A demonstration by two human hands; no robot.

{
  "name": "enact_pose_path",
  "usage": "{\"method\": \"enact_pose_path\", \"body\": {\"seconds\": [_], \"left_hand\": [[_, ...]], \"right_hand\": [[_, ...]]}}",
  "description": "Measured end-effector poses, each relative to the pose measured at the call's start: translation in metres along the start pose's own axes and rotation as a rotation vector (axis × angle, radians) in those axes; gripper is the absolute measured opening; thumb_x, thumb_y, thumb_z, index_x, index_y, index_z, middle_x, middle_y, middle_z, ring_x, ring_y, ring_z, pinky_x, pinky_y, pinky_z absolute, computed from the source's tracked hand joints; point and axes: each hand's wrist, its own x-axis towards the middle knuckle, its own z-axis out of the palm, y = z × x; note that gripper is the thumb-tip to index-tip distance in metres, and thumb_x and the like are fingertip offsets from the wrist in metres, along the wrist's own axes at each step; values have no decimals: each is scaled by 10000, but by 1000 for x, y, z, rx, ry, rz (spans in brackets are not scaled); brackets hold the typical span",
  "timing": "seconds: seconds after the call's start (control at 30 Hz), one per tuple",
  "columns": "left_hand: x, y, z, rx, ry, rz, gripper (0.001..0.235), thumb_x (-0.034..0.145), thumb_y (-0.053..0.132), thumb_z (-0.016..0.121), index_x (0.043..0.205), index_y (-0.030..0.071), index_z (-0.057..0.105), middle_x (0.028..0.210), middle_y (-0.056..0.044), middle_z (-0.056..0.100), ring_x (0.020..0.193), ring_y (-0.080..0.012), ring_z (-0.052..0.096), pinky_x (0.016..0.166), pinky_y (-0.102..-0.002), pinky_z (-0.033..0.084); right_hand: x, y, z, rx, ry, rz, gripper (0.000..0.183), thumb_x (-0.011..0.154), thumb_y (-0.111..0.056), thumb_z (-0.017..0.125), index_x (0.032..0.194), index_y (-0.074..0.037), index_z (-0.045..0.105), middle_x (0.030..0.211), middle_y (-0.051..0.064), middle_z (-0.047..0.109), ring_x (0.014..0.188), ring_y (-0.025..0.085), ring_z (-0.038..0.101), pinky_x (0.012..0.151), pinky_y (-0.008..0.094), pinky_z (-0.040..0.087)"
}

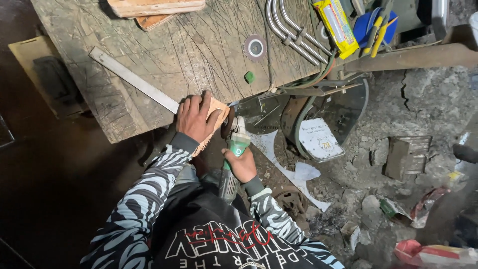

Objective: The person uses a handheld angle grinder to smooth the edges and surfaces of several small rectangular metal plates and bars on a cluttered workbench.

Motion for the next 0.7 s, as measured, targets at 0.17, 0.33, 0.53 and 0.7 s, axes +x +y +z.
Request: {"method": "enact_pose_path", "body": {"seconds": [0.17,0.33,0.53,0.7], "left_hand": [[-3,-7,2,-8,-28,34,608,1107,536,693,1392,3,759,1043,-153,595,822,-350,612,733,-452,474],[-2,-13,2,-50,-85,91,603,1046,506,746,1401,19,769,1038,-153,612,843,-355,624,750,-464,478],[3,-30,-1,-172,-209,180,595,1047,484,739,1403,9,763,1035,-146,605,861,-358,621,770,-468,473],[9,-31,-4,-193,-258,207,589,1089,496,697,1416,9,758,1037,-151,602,858,-360,614,770,-470,466]], "right_hand": [[-1,-6,-21,-58,-21,-21,425,1058,-336,782,1262,29,708,1044,244,802,990,403,785,869,647,639],[6,-7,-54,-110,-59,-16,450,1017,-304,838,1268,43,698,1073,263,817,995,403,798,911,680,646],[23,-29,-99,-317,-287,-59,345,967,-290,790,1135,-20,654,870,198,813,790,356,815,810,607,666],[11,-100,-112,-403,-422,-138,435,1000,-220,709,1283,81,574,994,308,756,922,468,763,770,645,634]]}}
